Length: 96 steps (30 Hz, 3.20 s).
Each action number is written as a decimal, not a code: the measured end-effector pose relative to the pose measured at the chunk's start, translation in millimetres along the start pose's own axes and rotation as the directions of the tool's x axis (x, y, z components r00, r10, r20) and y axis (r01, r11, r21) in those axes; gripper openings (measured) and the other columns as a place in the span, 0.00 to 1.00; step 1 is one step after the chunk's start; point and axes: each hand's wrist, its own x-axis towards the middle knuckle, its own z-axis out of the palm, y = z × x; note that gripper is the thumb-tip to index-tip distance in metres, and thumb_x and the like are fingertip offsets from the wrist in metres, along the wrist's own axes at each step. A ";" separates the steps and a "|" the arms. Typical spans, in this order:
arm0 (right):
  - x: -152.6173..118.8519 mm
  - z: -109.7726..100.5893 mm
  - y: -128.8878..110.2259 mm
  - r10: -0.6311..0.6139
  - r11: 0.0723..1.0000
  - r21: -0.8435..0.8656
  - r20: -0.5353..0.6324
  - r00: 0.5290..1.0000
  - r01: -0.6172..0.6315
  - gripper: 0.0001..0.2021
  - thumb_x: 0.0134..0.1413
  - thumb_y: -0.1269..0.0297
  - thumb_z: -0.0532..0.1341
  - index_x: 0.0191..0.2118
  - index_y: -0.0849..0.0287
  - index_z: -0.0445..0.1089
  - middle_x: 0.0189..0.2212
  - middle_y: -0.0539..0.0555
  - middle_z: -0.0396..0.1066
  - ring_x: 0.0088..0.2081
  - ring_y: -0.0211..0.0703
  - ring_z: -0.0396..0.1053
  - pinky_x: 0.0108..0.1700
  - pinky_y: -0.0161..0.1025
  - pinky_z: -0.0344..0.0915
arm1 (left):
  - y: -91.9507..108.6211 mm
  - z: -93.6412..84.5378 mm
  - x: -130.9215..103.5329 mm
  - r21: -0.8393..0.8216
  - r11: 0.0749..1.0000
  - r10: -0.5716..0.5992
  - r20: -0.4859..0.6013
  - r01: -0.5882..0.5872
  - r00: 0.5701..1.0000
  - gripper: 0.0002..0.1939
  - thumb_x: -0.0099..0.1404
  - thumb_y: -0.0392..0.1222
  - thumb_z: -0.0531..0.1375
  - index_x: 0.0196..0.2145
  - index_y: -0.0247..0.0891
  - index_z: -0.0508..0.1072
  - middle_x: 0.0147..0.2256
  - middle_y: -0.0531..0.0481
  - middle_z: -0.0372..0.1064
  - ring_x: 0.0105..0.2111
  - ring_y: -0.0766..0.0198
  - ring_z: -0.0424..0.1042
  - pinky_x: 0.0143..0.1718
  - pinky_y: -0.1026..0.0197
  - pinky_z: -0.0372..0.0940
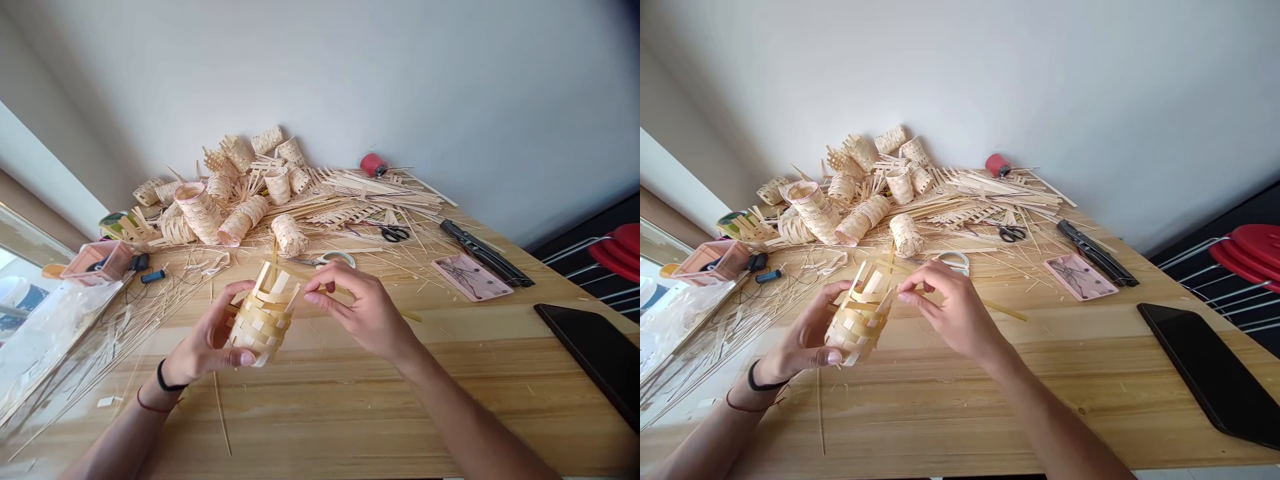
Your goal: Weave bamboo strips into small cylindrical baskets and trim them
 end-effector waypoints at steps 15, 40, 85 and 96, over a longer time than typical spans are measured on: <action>-1.7 6.3 2.5 -0.120 0.992 0.026 0.015 0.993 0.120 0.09 0.69 0.77 0.66 0.43 0.54 0.79 0.38 0.53 0.82 0.39 0.42 0.80 0.43 0.39 0.75 | 7.8 1.6 -1.3 -0.197 0.970 -0.143 0.000 0.140 0.990 0.38 0.66 0.51 0.69 0.71 0.43 0.68 0.73 0.41 0.63 0.71 0.33 0.63 0.64 0.42 0.64; -1.0 5.5 1.2 -0.234 0.972 -0.017 0.020 0.972 0.234 0.14 0.71 0.78 0.62 0.45 0.50 0.80 0.37 0.52 0.83 0.40 0.47 0.75 0.46 0.48 0.73 | 5.4 -3.4 -1.3 -0.338 0.904 -0.249 0.078 0.261 0.965 0.37 0.68 0.49 0.63 0.72 0.40 0.67 0.67 0.35 0.70 0.50 0.41 0.80 0.42 0.48 0.78; -7.4 8.4 -1.2 -0.199 0.980 0.024 0.144 0.969 0.198 0.09 0.69 0.76 0.66 0.44 0.57 0.83 0.36 0.53 0.79 0.38 0.42 0.74 0.43 0.40 0.73 | 16.9 0.2 4.7 0.298 0.939 -0.179 0.000 0.171 0.984 0.34 0.66 0.52 0.69 0.67 0.44 0.74 0.70 0.43 0.68 0.71 0.31 0.61 0.73 0.37 0.53; -5.0 5.9 -6.9 -0.023 0.991 0.135 0.189 0.982 -0.003 0.10 0.67 0.79 0.66 0.42 0.57 0.82 0.38 0.52 0.85 0.39 0.40 0.83 0.44 0.34 0.76 | 13.7 10.0 3.5 0.207 0.959 -0.192 -0.019 0.192 0.981 0.41 0.67 0.53 0.71 0.72 0.46 0.65 0.68 0.40 0.71 0.69 0.34 0.67 0.68 0.41 0.65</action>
